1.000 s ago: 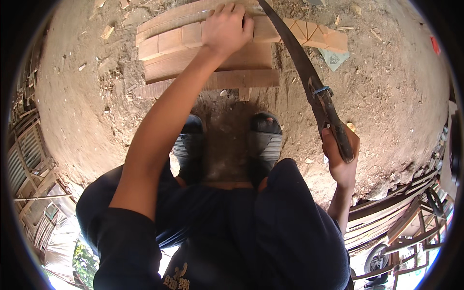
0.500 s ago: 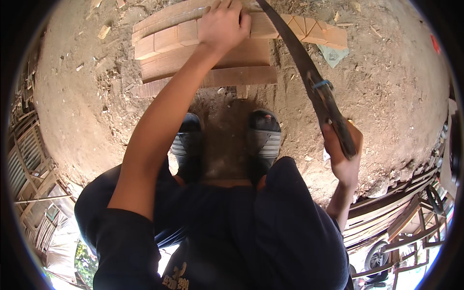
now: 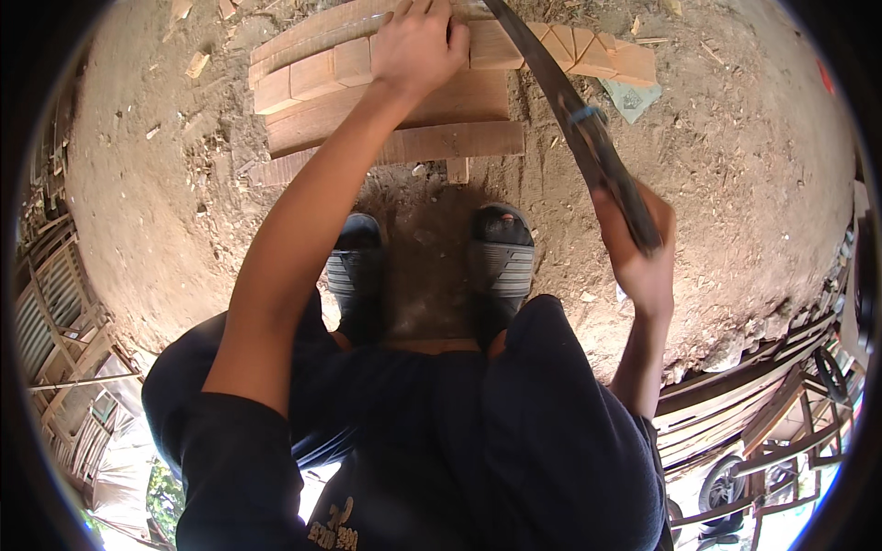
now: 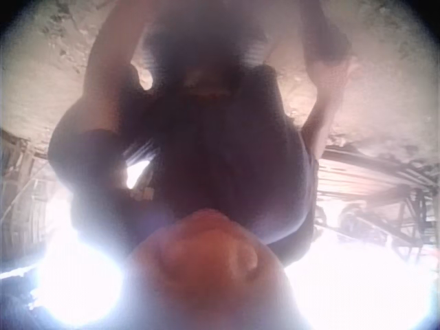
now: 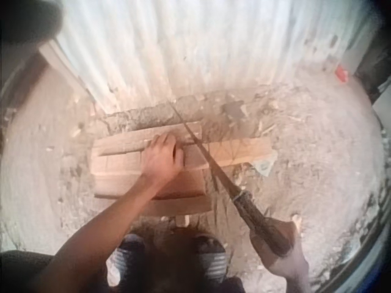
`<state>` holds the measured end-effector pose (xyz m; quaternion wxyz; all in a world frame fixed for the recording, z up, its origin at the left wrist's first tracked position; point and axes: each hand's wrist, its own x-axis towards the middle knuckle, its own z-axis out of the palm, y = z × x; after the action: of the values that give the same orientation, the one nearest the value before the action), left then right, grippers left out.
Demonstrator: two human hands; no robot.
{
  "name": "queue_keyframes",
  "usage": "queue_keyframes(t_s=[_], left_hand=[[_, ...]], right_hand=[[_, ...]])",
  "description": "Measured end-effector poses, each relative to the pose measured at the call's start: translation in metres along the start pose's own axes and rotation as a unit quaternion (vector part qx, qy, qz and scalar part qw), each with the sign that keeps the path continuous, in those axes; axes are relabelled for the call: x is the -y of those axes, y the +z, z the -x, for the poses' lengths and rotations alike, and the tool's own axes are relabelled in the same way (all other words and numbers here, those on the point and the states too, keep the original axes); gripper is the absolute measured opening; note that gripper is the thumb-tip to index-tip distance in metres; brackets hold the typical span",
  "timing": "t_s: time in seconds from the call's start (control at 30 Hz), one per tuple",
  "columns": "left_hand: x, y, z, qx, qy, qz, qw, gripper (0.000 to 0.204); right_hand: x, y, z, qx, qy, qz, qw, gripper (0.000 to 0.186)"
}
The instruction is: The person uses a curved blade to cut a piece of wood placed on a small wooden stand. They hold the wood with one hand and repeatedly strike it with the blade to split it into smaller pieces.
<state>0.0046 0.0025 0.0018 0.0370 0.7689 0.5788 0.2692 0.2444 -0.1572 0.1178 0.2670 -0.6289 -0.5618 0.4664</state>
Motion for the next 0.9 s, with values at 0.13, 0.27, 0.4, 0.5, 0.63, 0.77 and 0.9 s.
queue_keyframes(t_s=[0.13, 0.27, 0.4, 0.5, 0.63, 0.77, 0.9], left_hand=[[0.006, 0.003, 0.000, 0.005, 0.015, -0.020, 1.000, 0.023], [0.001, -0.001, 0.007, -0.001, 0.020, -0.031, 0.999, 0.023], [0.004, 0.004, 0.000, 0.004, 0.004, -0.016, 1.000, 0.023], [0.006, 0.006, 0.001, -0.006, 0.026, -0.005, 1.000, 0.023], [0.004, -0.001, 0.004, -0.006, 0.016, -0.011, 1.000, 0.023], [-0.001, -0.005, 0.001, 0.028, -0.015, -0.021, 0.999, 0.024], [0.002, 0.008, 0.005, -0.023, 0.026, 0.003, 0.999, 0.022]], right_hand=[[-0.002, -0.003, 0.002, 0.008, -0.003, 0.009, 1.000, 0.011], [-0.005, -0.013, 0.025, 0.009, 0.015, 0.019, 1.000, 0.011], [0.000, -0.003, 0.004, 0.004, 0.006, 0.000, 1.000, 0.011], [0.000, 0.001, 0.000, -0.001, 0.004, -0.005, 1.000, 0.011], [-0.010, -0.019, 0.031, 0.007, 0.019, 0.021, 1.000, 0.012], [-0.005, -0.006, 0.019, 0.012, -0.019, 0.004, 1.000, 0.012], [0.006, 0.004, -0.007, -0.001, 0.036, -0.009, 0.999, 0.012]])
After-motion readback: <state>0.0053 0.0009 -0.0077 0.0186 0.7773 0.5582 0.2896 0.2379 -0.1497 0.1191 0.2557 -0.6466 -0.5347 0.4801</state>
